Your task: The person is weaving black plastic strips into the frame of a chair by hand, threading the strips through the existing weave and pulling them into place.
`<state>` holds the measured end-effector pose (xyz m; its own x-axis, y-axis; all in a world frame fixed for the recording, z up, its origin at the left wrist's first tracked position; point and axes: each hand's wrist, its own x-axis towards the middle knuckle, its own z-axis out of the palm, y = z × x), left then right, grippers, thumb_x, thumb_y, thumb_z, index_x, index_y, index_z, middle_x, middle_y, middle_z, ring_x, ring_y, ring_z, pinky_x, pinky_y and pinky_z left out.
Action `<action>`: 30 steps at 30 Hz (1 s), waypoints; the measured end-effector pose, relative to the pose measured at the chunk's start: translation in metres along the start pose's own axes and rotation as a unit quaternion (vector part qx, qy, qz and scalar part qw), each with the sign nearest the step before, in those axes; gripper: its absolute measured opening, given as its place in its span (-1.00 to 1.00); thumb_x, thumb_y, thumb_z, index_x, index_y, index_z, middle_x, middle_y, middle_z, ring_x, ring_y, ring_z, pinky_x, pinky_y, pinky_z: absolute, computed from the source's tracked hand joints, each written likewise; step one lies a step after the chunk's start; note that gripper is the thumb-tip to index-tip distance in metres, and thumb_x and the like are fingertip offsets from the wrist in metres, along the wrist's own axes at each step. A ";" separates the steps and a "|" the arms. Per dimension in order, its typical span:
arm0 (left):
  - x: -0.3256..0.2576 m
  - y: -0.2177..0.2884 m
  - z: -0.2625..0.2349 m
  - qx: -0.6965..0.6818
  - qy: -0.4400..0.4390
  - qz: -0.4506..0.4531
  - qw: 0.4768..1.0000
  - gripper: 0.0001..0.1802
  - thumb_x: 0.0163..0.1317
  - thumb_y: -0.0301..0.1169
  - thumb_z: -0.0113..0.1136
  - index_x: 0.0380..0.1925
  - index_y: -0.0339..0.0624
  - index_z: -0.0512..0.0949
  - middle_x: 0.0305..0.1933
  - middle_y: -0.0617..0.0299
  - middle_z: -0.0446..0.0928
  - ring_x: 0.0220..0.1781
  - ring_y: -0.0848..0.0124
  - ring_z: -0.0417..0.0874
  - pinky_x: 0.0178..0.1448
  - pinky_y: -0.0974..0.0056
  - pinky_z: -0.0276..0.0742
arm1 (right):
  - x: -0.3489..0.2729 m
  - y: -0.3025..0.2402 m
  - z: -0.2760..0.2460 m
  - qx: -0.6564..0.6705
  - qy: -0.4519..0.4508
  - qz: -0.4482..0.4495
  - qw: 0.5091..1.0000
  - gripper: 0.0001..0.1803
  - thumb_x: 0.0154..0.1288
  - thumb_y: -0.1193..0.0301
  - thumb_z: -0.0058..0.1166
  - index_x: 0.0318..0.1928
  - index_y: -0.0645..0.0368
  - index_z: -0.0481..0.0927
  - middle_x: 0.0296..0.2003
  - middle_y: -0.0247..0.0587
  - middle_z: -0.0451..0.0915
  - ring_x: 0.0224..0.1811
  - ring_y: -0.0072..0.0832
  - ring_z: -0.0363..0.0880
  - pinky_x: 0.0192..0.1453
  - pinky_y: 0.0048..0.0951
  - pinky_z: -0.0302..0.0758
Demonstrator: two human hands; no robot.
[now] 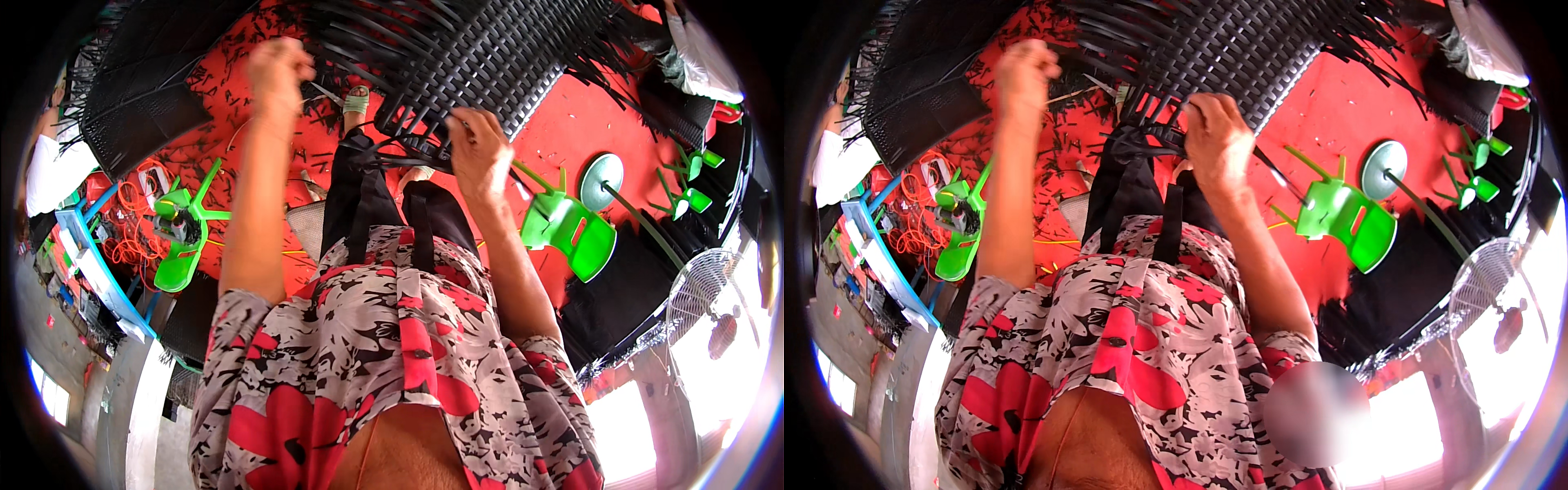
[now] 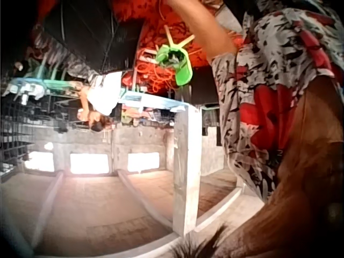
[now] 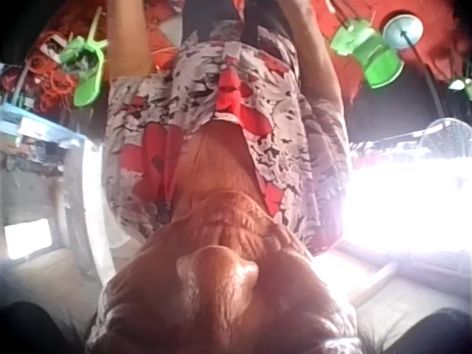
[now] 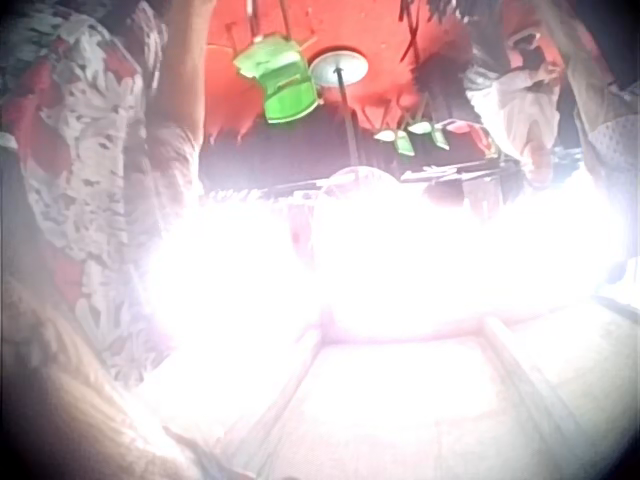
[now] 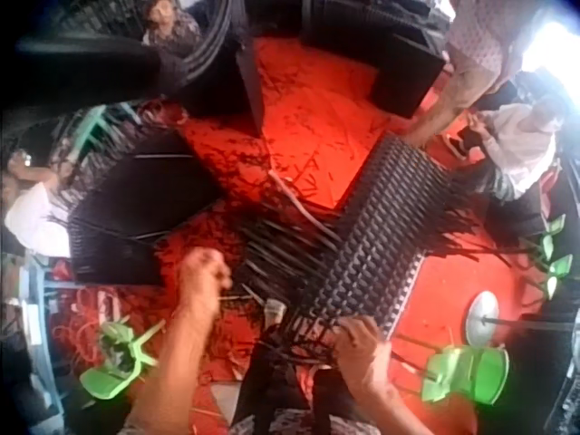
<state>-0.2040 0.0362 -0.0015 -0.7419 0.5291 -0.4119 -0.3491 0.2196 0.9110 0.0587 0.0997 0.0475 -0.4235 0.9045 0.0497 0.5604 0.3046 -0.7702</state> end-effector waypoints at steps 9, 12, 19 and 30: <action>-0.018 -0.054 -0.052 -0.098 0.081 -0.172 0.977 -0.67 0.23 -0.18 0.17 -0.50 -0.24 0.48 -0.49 0.20 0.52 -0.46 0.40 0.56 -0.34 0.31 0.53 | -0.041 0.022 -0.091 -0.250 -0.015 -0.053 0.967 -0.87 0.06 0.52 0.16 -0.31 0.14 0.61 -0.30 -0.30 0.58 -0.22 -0.31 0.51 -0.13 -0.28 0.33; -0.066 -0.059 0.003 -0.008 -0.067 -0.197 0.978 -0.68 0.16 -0.11 0.24 -0.48 -0.14 0.55 -0.45 0.31 0.56 -0.44 0.48 0.56 -0.31 0.37 0.46 | -0.053 0.033 -0.099 -0.209 -0.039 0.032 0.977 -0.86 0.12 0.44 0.15 -0.27 0.15 0.61 -0.36 -0.23 0.58 -0.33 -0.29 0.53 -0.22 -0.30 0.40; -0.064 -0.050 0.046 -0.097 -0.120 -0.230 0.961 -0.87 0.11 -0.38 0.29 -0.46 -0.17 0.56 -0.43 0.24 0.58 -0.41 0.43 0.57 -0.37 0.31 0.50 | -0.062 0.031 -0.105 0.065 -0.068 0.320 0.943 -0.73 0.08 0.50 0.17 -0.14 0.22 0.58 -0.38 -0.11 0.63 -0.38 -0.41 0.61 -0.27 -0.45 0.50; 0.062 -0.028 -0.034 -0.168 0.037 -0.055 0.983 -0.91 0.18 -0.51 0.17 -0.39 -0.31 0.47 -0.50 0.10 0.50 -0.49 0.33 0.52 -0.38 0.29 0.52 | -0.026 0.043 -0.085 -0.089 -0.185 0.037 0.978 -0.54 0.00 0.58 0.14 0.00 0.15 0.51 -0.13 -0.14 0.54 0.01 -0.21 0.47 0.13 -0.28 0.37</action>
<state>-0.2600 0.0347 -0.0534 -0.7247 0.4529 -0.5192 -0.5900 -0.0187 0.8072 0.1542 0.1141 0.0671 -0.5875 0.7659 -0.2610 0.6999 0.3191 -0.6391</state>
